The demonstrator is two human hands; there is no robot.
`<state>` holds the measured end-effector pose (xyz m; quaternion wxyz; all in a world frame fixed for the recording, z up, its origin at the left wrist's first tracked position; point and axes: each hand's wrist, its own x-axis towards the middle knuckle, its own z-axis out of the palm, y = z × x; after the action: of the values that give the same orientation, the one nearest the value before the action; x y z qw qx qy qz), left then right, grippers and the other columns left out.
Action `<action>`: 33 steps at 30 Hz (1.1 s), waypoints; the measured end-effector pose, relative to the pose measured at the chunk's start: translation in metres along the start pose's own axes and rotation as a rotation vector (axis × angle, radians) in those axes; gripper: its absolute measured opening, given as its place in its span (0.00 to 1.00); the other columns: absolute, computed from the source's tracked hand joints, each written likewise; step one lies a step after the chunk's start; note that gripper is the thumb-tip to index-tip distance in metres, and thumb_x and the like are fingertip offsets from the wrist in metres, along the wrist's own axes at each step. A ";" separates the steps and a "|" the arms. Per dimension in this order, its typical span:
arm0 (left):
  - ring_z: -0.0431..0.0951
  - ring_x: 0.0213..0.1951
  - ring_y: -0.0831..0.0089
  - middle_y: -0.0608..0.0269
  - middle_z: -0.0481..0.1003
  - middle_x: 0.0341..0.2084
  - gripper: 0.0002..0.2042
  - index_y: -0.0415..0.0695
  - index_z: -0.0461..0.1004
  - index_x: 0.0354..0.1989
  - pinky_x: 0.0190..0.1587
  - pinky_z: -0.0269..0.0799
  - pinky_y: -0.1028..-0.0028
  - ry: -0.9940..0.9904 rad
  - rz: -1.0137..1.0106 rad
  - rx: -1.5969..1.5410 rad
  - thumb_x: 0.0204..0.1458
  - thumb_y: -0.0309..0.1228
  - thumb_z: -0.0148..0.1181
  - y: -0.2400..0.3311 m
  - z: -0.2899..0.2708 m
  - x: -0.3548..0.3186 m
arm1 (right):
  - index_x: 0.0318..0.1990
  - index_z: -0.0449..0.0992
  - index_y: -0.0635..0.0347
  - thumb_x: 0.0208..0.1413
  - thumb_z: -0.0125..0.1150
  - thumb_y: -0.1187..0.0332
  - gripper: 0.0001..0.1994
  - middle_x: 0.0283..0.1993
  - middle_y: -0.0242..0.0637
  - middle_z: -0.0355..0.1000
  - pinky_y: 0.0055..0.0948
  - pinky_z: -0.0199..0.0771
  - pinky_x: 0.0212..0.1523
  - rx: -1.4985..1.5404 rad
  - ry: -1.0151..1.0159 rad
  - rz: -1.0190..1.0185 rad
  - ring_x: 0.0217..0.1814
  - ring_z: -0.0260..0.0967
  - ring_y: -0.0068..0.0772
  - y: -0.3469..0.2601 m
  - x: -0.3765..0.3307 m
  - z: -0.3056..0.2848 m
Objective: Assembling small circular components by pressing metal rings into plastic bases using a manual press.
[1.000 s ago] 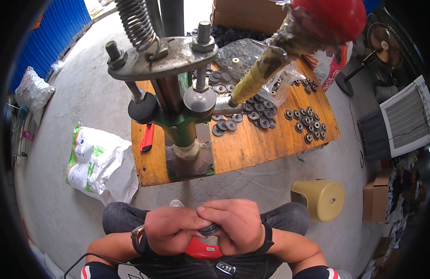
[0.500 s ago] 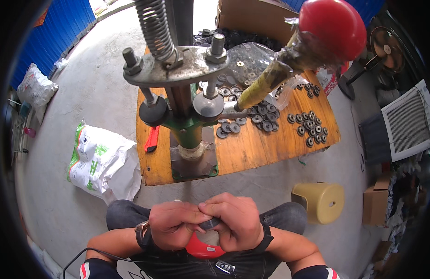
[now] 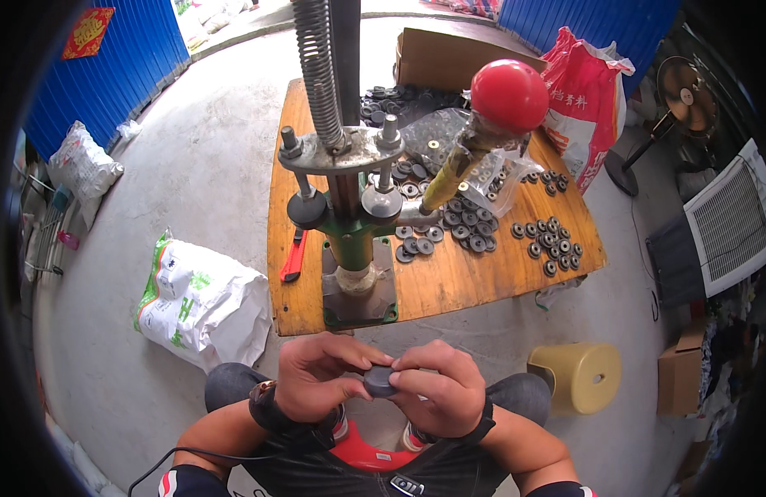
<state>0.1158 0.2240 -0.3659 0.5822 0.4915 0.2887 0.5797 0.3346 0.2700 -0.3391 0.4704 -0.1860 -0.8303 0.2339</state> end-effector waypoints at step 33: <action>0.85 0.51 0.61 0.45 0.83 0.49 0.21 0.33 0.85 0.49 0.55 0.80 0.67 0.012 0.093 0.456 0.44 0.15 0.80 0.028 -0.004 0.012 | 0.51 0.77 0.67 0.56 0.49 0.80 0.16 0.22 0.37 0.77 0.32 0.73 0.28 0.117 -0.054 0.233 0.21 0.74 0.33 0.014 -0.001 -0.004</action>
<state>0.1033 0.2319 -0.3394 0.4273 0.6196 0.3927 0.5285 0.3398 0.2817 -0.3454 0.4276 -0.2470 -0.8003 0.3400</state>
